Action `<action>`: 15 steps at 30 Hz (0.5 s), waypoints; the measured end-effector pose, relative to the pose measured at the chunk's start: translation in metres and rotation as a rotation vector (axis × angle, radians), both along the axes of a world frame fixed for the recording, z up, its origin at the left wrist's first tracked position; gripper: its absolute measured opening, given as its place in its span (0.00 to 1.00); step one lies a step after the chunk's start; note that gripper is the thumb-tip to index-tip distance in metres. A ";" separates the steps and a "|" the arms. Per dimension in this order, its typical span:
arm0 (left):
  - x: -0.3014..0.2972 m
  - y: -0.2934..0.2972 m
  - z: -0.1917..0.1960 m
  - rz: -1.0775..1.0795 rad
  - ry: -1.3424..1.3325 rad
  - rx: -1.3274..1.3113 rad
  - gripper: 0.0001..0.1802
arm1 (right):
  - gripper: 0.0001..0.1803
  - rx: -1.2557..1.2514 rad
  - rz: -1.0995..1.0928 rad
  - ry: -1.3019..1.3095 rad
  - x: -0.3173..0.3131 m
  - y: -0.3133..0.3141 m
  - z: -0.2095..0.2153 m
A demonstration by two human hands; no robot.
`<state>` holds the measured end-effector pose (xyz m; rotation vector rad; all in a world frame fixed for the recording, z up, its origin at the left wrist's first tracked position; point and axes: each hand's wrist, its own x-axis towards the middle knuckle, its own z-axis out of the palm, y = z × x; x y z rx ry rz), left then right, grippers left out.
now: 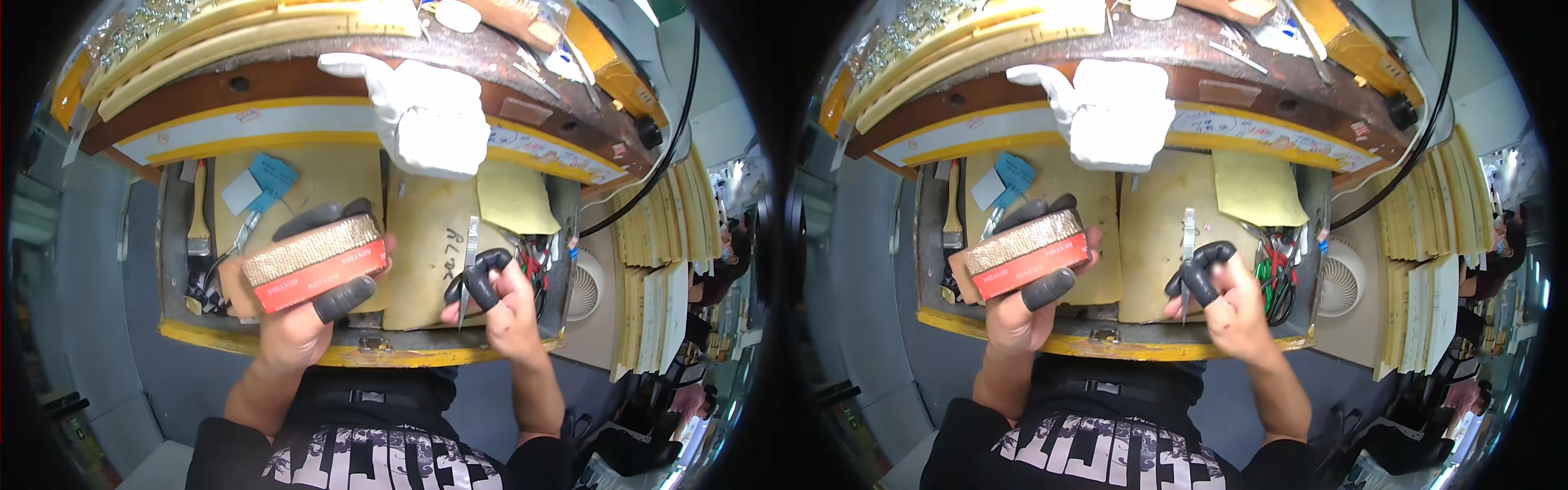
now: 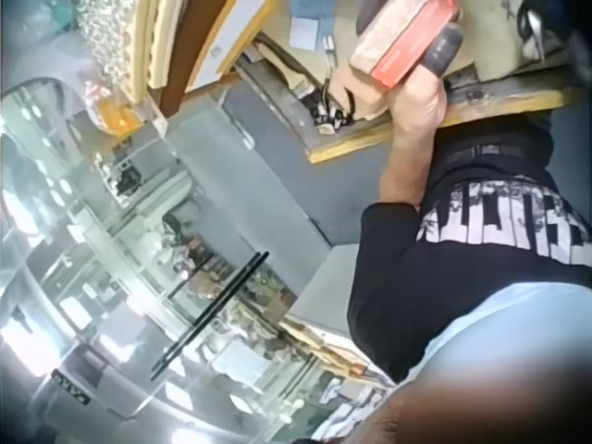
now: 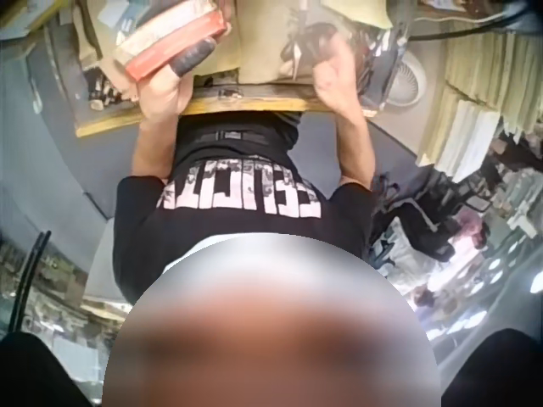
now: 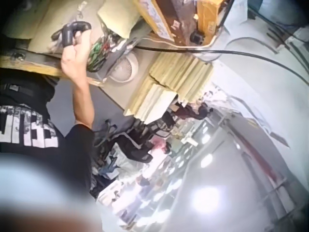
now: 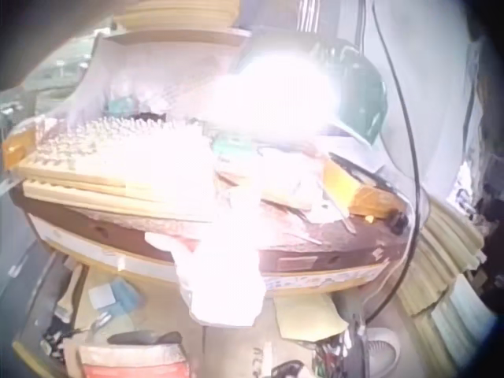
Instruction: Setting or refining the setting of a small gemstone in a jewelry piece using a pneumatic engraver.
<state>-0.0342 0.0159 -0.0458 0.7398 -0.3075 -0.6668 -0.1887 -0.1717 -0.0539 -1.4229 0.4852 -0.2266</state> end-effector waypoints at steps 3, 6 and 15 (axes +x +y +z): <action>-0.002 -0.002 -0.001 -0.029 -0.004 0.032 0.34 | 0.09 0.192 -0.117 -0.106 0.007 0.022 0.004; -0.006 -0.004 -0.006 -0.055 -0.013 0.040 0.34 | 0.09 0.270 -0.247 -0.159 0.018 0.047 0.017; -0.009 0.001 0.001 -0.033 -0.169 0.163 0.23 | 0.07 0.047 -0.325 -0.319 0.046 0.082 0.023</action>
